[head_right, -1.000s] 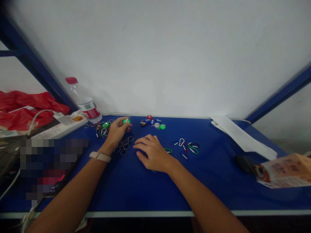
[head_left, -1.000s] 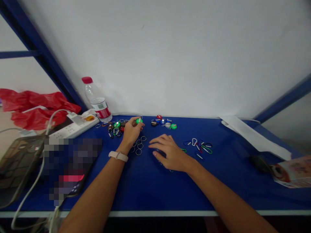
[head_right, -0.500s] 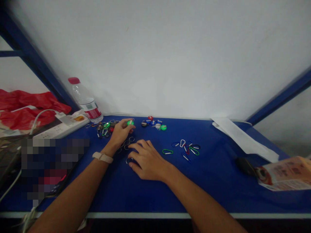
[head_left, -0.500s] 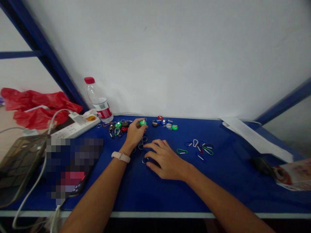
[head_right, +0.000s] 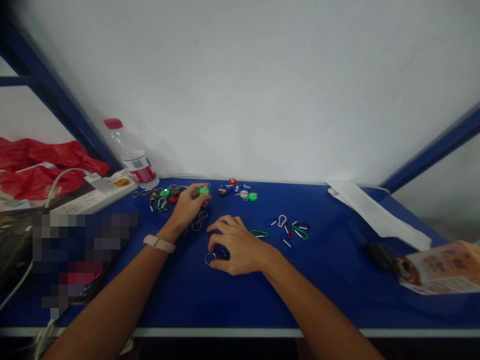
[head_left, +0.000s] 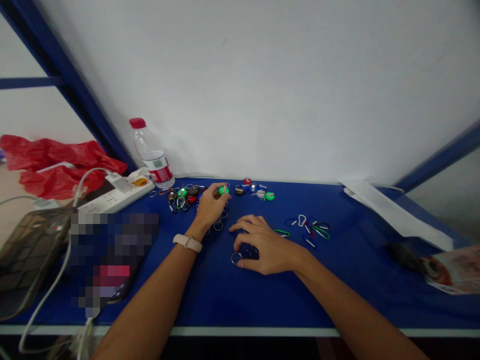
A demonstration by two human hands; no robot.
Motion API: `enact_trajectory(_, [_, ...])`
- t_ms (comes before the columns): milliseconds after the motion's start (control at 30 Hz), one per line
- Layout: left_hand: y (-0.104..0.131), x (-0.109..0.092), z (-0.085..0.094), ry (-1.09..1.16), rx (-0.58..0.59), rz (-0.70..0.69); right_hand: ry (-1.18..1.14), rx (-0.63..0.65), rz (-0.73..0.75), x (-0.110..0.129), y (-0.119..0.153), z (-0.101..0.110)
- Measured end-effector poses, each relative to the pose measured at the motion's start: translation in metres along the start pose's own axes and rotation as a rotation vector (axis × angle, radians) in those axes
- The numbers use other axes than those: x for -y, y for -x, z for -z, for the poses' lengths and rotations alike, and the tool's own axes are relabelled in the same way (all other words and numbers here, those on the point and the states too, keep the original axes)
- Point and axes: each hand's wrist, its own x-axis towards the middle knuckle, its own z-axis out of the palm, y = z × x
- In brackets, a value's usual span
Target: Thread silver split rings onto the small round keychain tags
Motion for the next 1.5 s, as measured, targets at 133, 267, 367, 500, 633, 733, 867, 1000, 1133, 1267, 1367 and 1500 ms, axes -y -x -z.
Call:
enact_trajectory(133, [0.002,-0.002,-0.001,0.028,0.030,0.002,-0.014,-0.006,0.003,-0.001,0.000,-0.003])
enact_trajectory(267, [0.004,-0.003,-0.003,0.042,0.100,-0.033,-0.014,-0.032,0.010,-0.003,-0.001,-0.005])
enact_trajectory(367, [0.004,-0.001,-0.003,0.056,0.161,-0.067,0.007,-0.063,0.016,-0.007,-0.001,-0.006])
enact_trajectory(500, [0.005,0.000,-0.003,0.081,0.209,-0.073,0.024,-0.119,0.029,-0.012,-0.001,-0.008])
enact_trajectory(633, [0.006,-0.003,-0.004,0.062,0.234,-0.031,0.033,-0.153,0.029,-0.014,-0.003,-0.010])
enact_trajectory(733, [0.006,-0.003,-0.004,0.095,0.226,0.008,0.039,-0.206,-0.004,-0.018,-0.005,-0.009])
enact_trajectory(867, [0.004,-0.001,-0.004,0.144,0.245,0.025,0.047,-0.327,-0.094,-0.029,-0.004,-0.005])
enact_trajectory(1000, [0.003,0.000,-0.005,0.165,0.265,0.030,0.060,-0.413,-0.168,-0.041,-0.002,-0.001])
enact_trajectory(1133, [0.004,-0.003,-0.005,0.201,0.292,0.041,0.054,-0.453,-0.166,-0.047,-0.002,-0.001])
enact_trajectory(1267, [0.007,-0.005,-0.004,0.225,0.347,0.042,-0.047,-0.550,-0.140,-0.051,-0.003,-0.002])
enact_trajectory(1367, [0.009,-0.007,-0.004,0.205,0.361,0.025,-0.122,-0.605,-0.183,-0.055,-0.004,-0.004])
enact_trajectory(1500, [0.011,-0.008,-0.004,0.132,0.384,-0.012,-0.271,-0.635,-0.228,-0.060,-0.005,-0.007])
